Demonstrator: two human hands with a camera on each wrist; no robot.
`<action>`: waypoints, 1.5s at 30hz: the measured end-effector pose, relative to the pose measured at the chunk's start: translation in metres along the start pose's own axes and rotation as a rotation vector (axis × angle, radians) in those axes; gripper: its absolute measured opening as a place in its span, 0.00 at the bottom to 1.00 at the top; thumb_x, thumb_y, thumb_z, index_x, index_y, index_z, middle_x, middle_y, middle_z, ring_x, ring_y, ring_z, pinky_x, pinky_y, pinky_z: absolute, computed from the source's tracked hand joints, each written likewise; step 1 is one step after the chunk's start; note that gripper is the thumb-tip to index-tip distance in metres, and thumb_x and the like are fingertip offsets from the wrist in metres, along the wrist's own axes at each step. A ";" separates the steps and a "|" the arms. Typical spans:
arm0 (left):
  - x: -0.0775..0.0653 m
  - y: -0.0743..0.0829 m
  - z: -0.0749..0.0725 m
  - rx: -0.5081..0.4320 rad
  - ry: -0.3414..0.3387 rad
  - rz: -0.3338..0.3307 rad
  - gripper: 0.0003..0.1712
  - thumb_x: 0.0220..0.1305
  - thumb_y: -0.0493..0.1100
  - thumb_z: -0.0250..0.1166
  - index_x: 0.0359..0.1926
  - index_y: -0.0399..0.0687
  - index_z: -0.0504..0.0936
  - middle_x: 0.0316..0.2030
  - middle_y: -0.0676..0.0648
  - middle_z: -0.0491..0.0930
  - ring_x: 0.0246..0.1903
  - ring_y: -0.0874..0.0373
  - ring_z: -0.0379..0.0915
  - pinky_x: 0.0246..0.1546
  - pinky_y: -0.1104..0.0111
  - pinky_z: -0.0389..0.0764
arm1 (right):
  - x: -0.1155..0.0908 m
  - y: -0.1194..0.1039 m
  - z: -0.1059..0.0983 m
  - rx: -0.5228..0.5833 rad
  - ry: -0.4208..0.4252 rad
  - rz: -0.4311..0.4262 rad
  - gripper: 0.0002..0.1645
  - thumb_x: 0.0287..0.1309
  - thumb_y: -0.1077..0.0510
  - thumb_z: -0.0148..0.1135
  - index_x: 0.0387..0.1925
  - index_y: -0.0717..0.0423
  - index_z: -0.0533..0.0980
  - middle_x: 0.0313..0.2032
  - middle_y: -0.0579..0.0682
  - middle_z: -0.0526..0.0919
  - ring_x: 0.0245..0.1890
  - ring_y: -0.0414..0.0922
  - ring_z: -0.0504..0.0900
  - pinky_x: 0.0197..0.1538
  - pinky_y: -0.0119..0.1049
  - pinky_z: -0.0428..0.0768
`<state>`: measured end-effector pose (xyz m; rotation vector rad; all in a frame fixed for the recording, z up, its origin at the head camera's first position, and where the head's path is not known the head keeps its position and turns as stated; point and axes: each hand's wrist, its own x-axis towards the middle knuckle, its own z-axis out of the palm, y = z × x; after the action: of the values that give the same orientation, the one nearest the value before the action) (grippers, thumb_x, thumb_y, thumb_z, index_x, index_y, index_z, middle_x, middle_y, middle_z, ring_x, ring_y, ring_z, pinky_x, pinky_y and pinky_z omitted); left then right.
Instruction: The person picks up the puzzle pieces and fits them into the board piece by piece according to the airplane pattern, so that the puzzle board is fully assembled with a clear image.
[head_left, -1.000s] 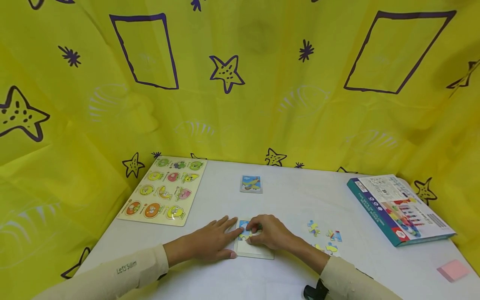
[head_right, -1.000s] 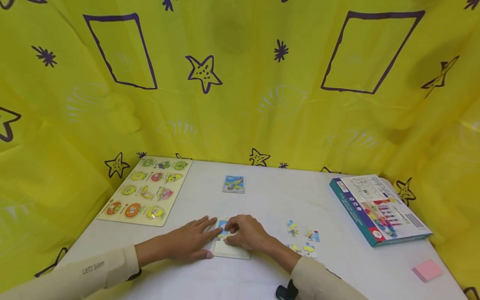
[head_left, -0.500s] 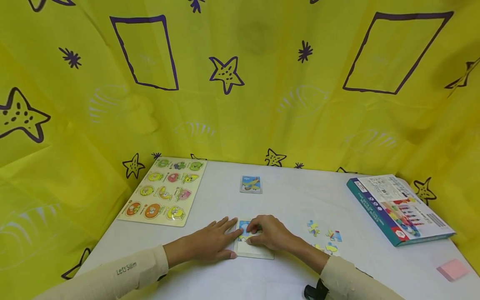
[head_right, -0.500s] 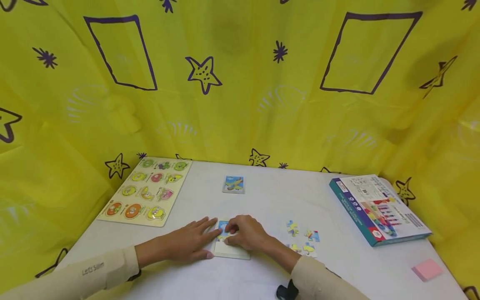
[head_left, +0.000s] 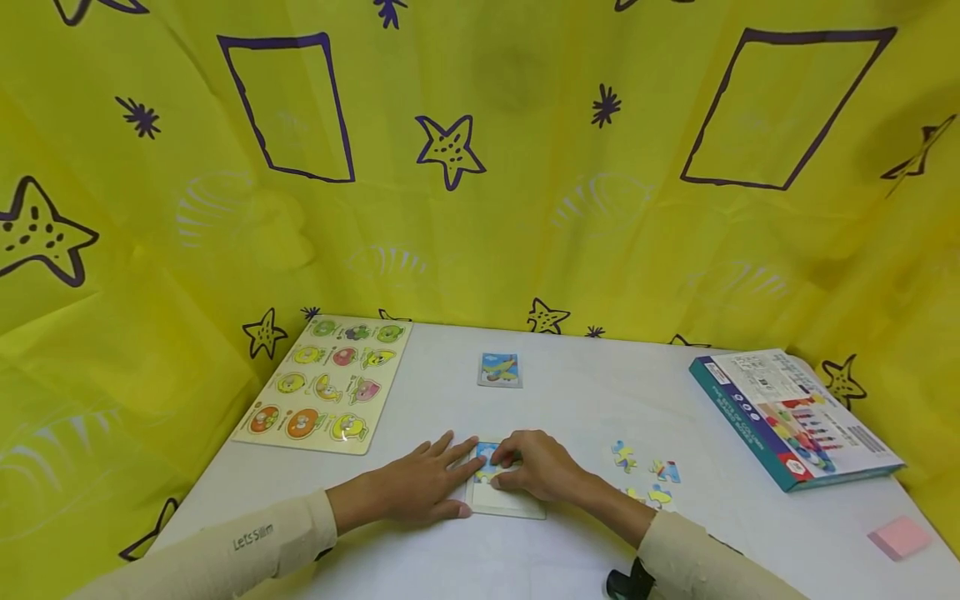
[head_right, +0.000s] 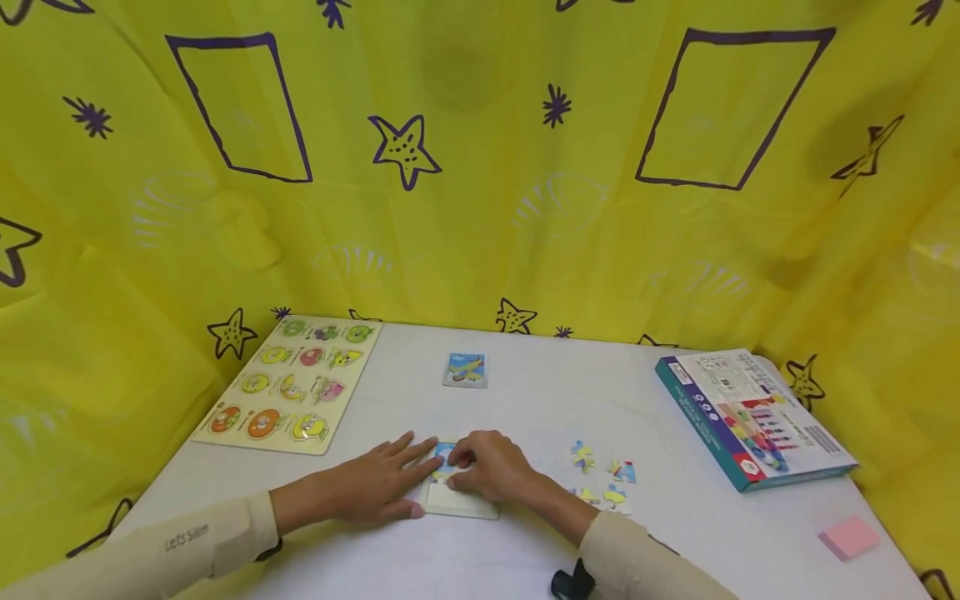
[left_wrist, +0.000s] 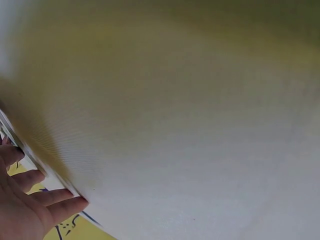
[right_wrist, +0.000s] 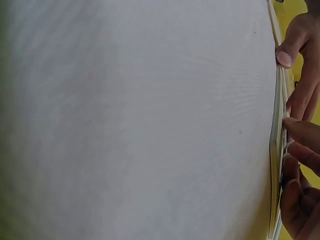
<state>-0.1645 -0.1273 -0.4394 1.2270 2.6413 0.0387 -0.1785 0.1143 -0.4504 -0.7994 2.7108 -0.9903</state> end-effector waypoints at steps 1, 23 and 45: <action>0.000 0.000 0.000 0.001 -0.001 0.000 0.41 0.74 0.68 0.47 0.79 0.54 0.56 0.79 0.45 0.51 0.75 0.34 0.51 0.65 0.42 0.68 | 0.000 0.000 0.000 -0.001 0.002 0.003 0.11 0.51 0.55 0.77 0.37 0.52 0.87 0.33 0.40 0.83 0.35 0.39 0.79 0.39 0.32 0.75; 0.003 -0.004 0.005 0.050 0.006 0.004 0.41 0.73 0.69 0.48 0.78 0.55 0.58 0.78 0.44 0.54 0.73 0.34 0.57 0.63 0.44 0.72 | -0.007 0.020 -0.032 0.132 -0.030 -0.054 0.13 0.62 0.54 0.70 0.45 0.55 0.84 0.35 0.41 0.81 0.21 0.35 0.71 0.27 0.28 0.73; 0.003 -0.004 0.005 0.061 0.017 0.016 0.41 0.73 0.69 0.48 0.78 0.55 0.58 0.78 0.44 0.54 0.73 0.34 0.56 0.63 0.44 0.71 | -0.069 0.101 -0.095 0.050 0.087 0.200 0.24 0.55 0.51 0.75 0.52 0.54 0.80 0.48 0.52 0.81 0.24 0.40 0.72 0.28 0.29 0.71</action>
<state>-0.1678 -0.1279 -0.4456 1.2733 2.6658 -0.0292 -0.1926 0.2688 -0.4439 -0.4748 2.7589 -1.0646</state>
